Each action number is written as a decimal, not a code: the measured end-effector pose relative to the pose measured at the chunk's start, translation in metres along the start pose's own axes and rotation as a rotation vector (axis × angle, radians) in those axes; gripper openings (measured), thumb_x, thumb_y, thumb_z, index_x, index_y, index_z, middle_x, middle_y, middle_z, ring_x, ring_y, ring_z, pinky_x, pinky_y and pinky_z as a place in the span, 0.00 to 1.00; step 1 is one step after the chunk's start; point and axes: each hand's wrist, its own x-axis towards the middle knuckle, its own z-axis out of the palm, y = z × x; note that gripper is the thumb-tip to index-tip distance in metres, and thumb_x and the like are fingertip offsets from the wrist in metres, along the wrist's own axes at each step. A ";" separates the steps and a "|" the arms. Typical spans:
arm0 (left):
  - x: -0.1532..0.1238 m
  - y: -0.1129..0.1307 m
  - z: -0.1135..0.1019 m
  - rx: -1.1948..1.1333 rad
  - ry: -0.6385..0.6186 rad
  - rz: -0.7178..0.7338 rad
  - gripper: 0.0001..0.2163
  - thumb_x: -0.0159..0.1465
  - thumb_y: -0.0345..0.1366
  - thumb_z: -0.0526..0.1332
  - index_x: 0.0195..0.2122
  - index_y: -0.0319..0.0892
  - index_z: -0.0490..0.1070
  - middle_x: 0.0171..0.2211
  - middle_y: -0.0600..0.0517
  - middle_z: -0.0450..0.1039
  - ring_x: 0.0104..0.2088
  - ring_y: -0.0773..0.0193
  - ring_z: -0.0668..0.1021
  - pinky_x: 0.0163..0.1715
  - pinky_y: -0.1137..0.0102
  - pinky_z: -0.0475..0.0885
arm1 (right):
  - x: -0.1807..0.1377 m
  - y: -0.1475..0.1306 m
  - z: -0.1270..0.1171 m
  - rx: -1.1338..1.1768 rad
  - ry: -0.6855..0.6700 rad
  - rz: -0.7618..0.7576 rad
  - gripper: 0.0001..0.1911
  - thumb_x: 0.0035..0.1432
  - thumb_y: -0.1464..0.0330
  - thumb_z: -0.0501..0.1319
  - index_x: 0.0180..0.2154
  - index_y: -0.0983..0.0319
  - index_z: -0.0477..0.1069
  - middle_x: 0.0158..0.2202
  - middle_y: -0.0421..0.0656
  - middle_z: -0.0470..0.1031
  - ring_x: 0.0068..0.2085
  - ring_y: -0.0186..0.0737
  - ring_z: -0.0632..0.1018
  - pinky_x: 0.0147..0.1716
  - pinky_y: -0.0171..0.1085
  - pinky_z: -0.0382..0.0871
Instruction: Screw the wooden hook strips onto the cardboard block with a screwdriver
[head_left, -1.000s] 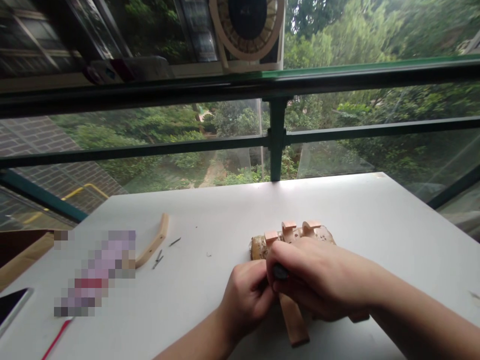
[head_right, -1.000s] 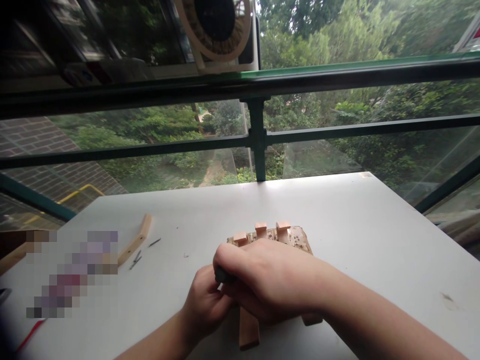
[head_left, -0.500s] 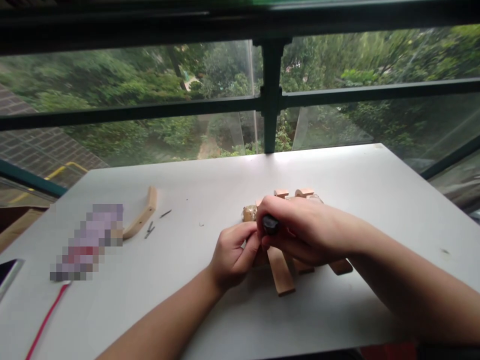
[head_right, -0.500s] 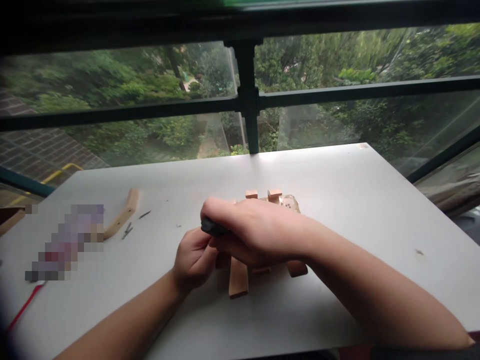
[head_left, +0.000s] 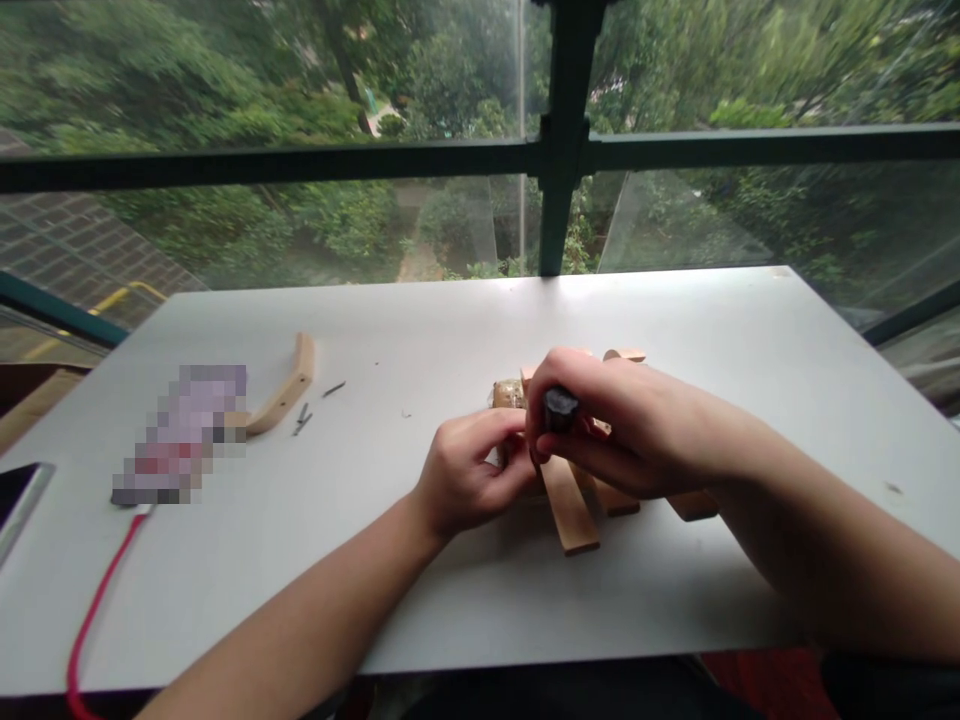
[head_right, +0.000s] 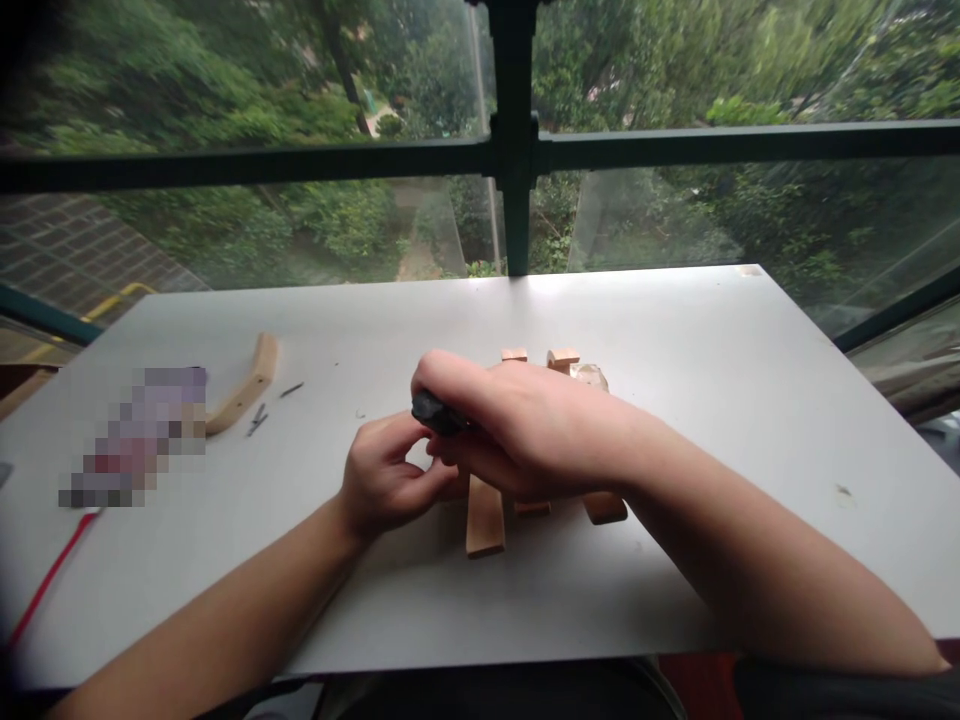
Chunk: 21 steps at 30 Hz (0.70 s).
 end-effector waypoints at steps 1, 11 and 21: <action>0.000 0.000 -0.001 0.000 -0.001 -0.006 0.05 0.57 0.25 0.61 0.32 0.41 0.72 0.25 0.56 0.73 0.22 0.72 0.69 0.25 0.77 0.67 | 0.000 0.000 0.000 0.011 0.003 -0.006 0.08 0.64 0.66 0.58 0.44 0.60 0.63 0.31 0.38 0.74 0.27 0.32 0.70 0.27 0.33 0.60; 0.003 -0.001 0.004 -0.099 -0.029 0.060 0.04 0.62 0.31 0.64 0.33 0.41 0.69 0.26 0.55 0.69 0.25 0.70 0.69 0.25 0.75 0.65 | 0.002 0.002 0.002 -0.025 0.037 -0.013 0.07 0.64 0.67 0.58 0.43 0.60 0.63 0.32 0.38 0.72 0.28 0.32 0.69 0.28 0.34 0.60; 0.003 -0.006 0.004 -0.050 -0.019 0.064 0.10 0.65 0.33 0.63 0.26 0.40 0.67 0.21 0.57 0.65 0.22 0.72 0.66 0.22 0.75 0.62 | 0.002 0.004 0.003 -0.006 0.046 0.003 0.08 0.64 0.66 0.60 0.43 0.59 0.63 0.33 0.39 0.72 0.30 0.33 0.69 0.28 0.33 0.60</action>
